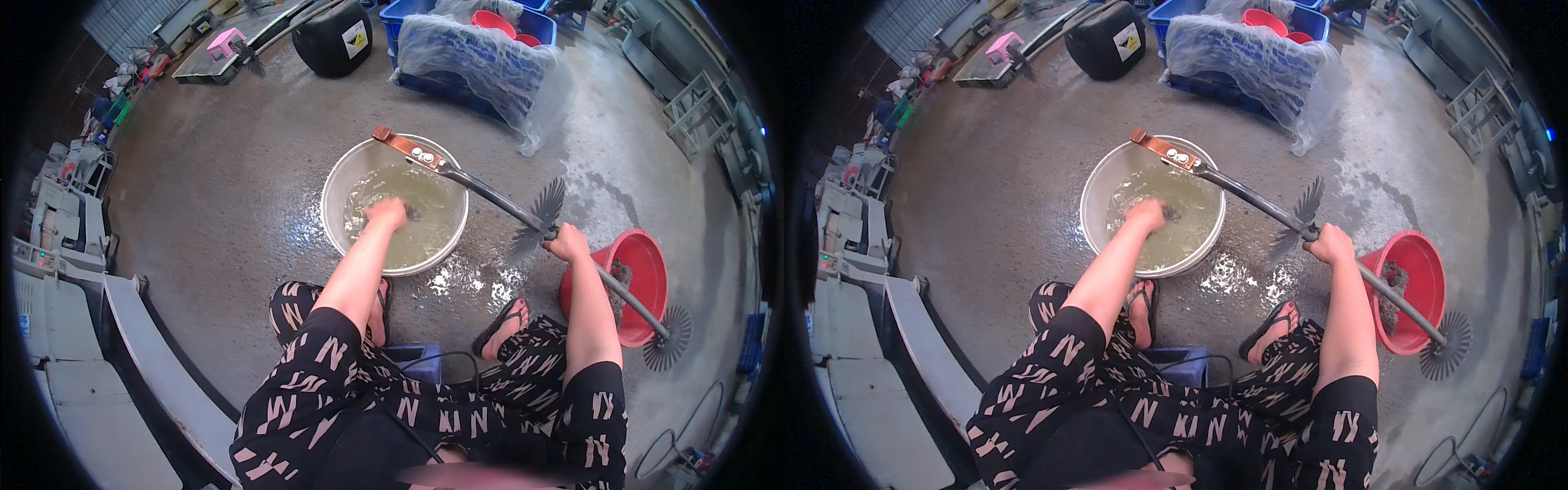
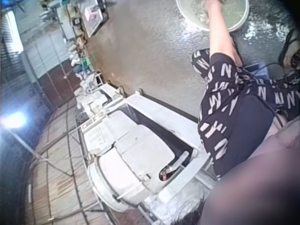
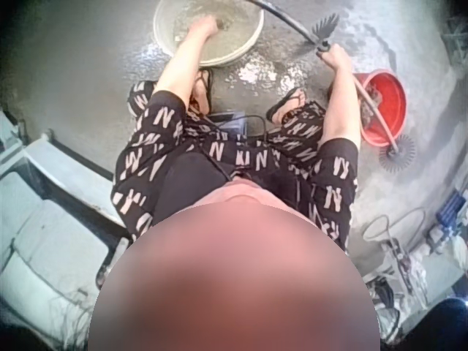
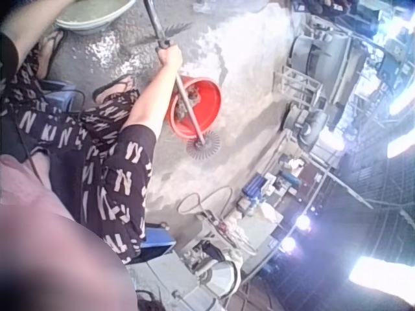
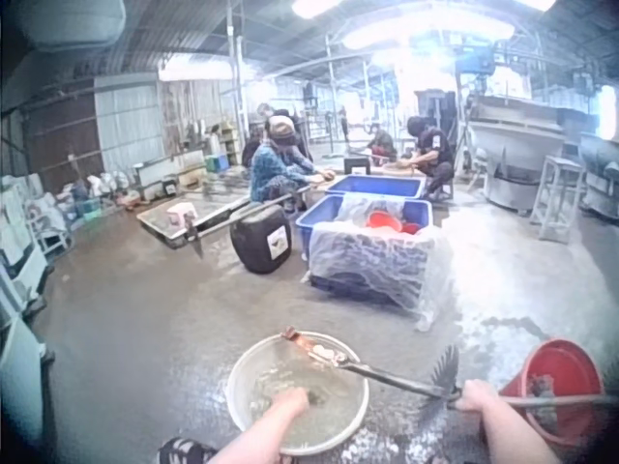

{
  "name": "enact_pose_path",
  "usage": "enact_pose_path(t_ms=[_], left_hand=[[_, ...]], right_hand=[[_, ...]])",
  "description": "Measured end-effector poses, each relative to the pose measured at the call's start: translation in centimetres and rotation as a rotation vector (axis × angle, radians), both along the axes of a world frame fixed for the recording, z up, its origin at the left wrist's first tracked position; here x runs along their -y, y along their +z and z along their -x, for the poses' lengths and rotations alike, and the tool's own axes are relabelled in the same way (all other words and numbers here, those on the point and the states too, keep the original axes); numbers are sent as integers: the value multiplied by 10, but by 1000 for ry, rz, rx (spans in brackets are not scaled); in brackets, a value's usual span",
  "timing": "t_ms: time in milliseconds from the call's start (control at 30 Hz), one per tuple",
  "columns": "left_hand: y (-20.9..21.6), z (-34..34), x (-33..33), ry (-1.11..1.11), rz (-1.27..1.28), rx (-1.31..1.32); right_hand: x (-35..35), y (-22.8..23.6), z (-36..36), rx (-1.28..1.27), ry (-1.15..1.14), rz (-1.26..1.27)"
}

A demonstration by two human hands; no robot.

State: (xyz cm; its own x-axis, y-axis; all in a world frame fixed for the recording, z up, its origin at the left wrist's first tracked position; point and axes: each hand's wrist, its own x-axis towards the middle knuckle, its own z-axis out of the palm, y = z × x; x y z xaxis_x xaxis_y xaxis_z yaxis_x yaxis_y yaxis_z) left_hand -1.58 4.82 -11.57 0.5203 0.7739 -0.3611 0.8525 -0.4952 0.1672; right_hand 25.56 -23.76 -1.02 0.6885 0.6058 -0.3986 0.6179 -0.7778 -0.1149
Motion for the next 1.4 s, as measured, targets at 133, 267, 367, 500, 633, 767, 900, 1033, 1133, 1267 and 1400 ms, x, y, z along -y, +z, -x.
enact_pose_path(t_ms=[133,267,367,500,633,767,900,1033,1133,1267,1400], left_hand=[[-79,17,-30,-258,265,-158],[61,0,-8,14,263,372],[112,-10,-14,248,186,746],[142,-46,-16,117,-374,423],[144,-53,-30,-4,-459,332],[149,-54,-35,-188,-463,223],[148,-47,-31,-259,-530,188],[150,-42,-52,-252,-557,176],[145,-47,-42,-431,-649,185],[154,-46,-50,-440,-665,148],[156,-44,-42,-670,-725,131]], right_hand=[[-9,0,0,0,21,0],[0,7,11,97,-14,0],[0,-2,14,148,-17,-9],[-1,1,19,194,-6,-40],[2,0,19,231,9,-73],[5,-6,17,219,13,-76],[3,-8,15,218,13,-79],[3,-4,18,230,26,-70],[4,-3,16,245,22,-87],[4,-2,18,212,8,-100],[7,-7,18,250,58,-80]])
